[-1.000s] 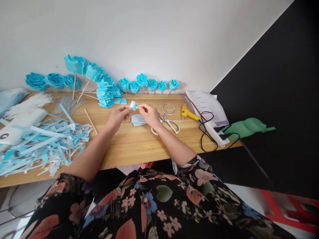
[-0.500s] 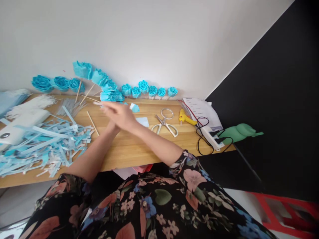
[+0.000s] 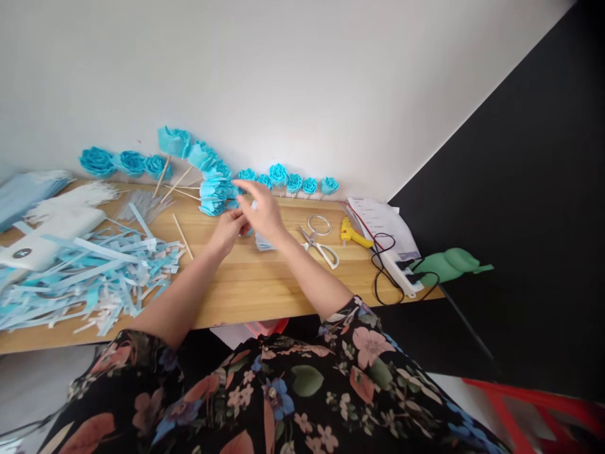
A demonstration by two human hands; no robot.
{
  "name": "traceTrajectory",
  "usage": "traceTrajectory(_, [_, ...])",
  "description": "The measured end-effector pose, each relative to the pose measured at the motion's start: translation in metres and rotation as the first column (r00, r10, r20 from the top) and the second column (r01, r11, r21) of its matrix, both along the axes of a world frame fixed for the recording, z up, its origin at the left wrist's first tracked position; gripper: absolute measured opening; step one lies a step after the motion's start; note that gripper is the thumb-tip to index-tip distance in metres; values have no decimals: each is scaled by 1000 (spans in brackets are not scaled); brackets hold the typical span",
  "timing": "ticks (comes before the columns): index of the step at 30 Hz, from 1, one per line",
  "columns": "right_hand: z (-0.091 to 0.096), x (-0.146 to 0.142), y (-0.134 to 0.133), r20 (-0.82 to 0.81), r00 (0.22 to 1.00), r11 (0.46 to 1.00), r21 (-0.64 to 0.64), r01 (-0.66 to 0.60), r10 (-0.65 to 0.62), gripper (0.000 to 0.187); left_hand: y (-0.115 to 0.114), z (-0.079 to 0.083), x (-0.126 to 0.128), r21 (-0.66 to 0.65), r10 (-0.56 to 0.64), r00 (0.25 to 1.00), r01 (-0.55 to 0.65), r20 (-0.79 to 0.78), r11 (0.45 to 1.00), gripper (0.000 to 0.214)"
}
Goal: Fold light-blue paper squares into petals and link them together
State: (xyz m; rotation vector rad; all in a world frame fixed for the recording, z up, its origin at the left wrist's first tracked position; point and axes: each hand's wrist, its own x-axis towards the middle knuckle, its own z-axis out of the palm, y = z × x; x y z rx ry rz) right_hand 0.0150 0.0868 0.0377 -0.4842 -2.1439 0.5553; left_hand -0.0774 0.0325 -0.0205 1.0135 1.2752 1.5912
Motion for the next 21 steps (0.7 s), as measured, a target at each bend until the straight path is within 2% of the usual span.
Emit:
traceTrajectory(2, [-2,27,27,-33,996,988,-136,76,-81,30,-4,1,-3,13,-16,1000,16,8,1000,27])
traceTrajectory(3, [-4,39,37,-23,997,973,-219,67,-73,29,-5,2,-4,16,-25,1000,25,6,1000,28])
traceTrajectory(5, [-11,58,49,8,1000,921,-390,-10,14,28,-8,4,-3,9,-41,999,41,-8,999,29])
traceTrajectory(8, [-19,74,49,24,991,817,-569,-95,132,32,-11,7,0,-16,-79,996,78,-42,997,29])
traceTrajectory(11, [-22,79,41,43,984,766,-634,-105,170,28,-12,9,4,-49,-105,992,101,-71,994,30])
traceTrajectory(15, [-25,80,37,26,985,741,-661,-113,173,25,-13,11,4,-74,-82,992,75,-92,994,27])
traceTrajectory(21, [-36,74,31,-62,985,713,-683,-157,158,29,-13,14,0,-33,-29,991,25,-127,999,21])
